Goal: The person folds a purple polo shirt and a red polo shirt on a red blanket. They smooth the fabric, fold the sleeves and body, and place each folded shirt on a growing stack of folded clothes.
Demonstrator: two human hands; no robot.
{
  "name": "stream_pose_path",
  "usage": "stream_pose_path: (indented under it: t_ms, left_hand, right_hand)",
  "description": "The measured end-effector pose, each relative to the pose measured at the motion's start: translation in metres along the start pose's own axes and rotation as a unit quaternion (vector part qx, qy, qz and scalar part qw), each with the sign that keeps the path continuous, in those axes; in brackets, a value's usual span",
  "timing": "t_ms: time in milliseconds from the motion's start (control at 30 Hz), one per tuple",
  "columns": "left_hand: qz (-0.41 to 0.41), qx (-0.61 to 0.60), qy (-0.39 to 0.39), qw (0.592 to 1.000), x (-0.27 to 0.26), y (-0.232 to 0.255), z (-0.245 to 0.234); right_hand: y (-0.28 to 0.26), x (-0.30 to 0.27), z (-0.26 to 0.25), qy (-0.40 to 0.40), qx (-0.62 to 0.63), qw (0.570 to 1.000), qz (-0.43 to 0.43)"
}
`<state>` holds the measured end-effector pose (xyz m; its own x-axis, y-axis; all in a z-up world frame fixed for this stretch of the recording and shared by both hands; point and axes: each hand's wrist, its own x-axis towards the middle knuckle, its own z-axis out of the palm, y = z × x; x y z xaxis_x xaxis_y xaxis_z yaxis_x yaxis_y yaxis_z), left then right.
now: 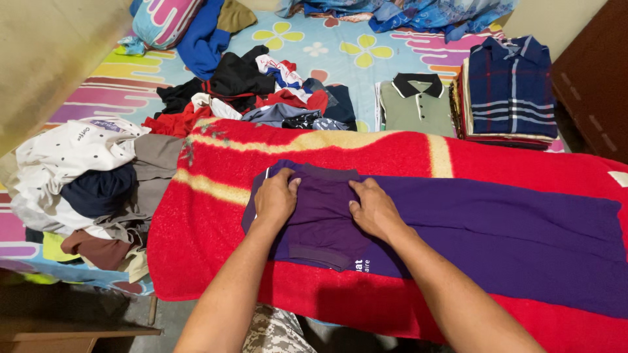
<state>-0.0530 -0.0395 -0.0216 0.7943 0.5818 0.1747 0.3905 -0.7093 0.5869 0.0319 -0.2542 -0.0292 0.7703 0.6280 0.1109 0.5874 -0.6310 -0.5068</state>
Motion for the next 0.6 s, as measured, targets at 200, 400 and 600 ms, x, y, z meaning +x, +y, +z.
stream_pose_path:
  t_ms: [200, 400, 600]
  left_hand:
    - [0.235, 0.056, 0.069, 0.968, -0.016, 0.03, 0.011]
    - [0.253, 0.081, 0.016, 0.964, -0.038, 0.038, 0.05]
    - [0.248, 0.117, -0.023, 0.961, -0.039, 0.008, 0.054]
  right_hand:
    - [-0.016, -0.012, 0.0, 0.141, -0.069, 0.984, -0.079]
    - [-0.008, -0.013, 0.009, 0.067, -0.17, 0.979, -0.09]
    - [0.04, -0.044, -0.019, -0.014, -0.274, 0.962, 0.001]
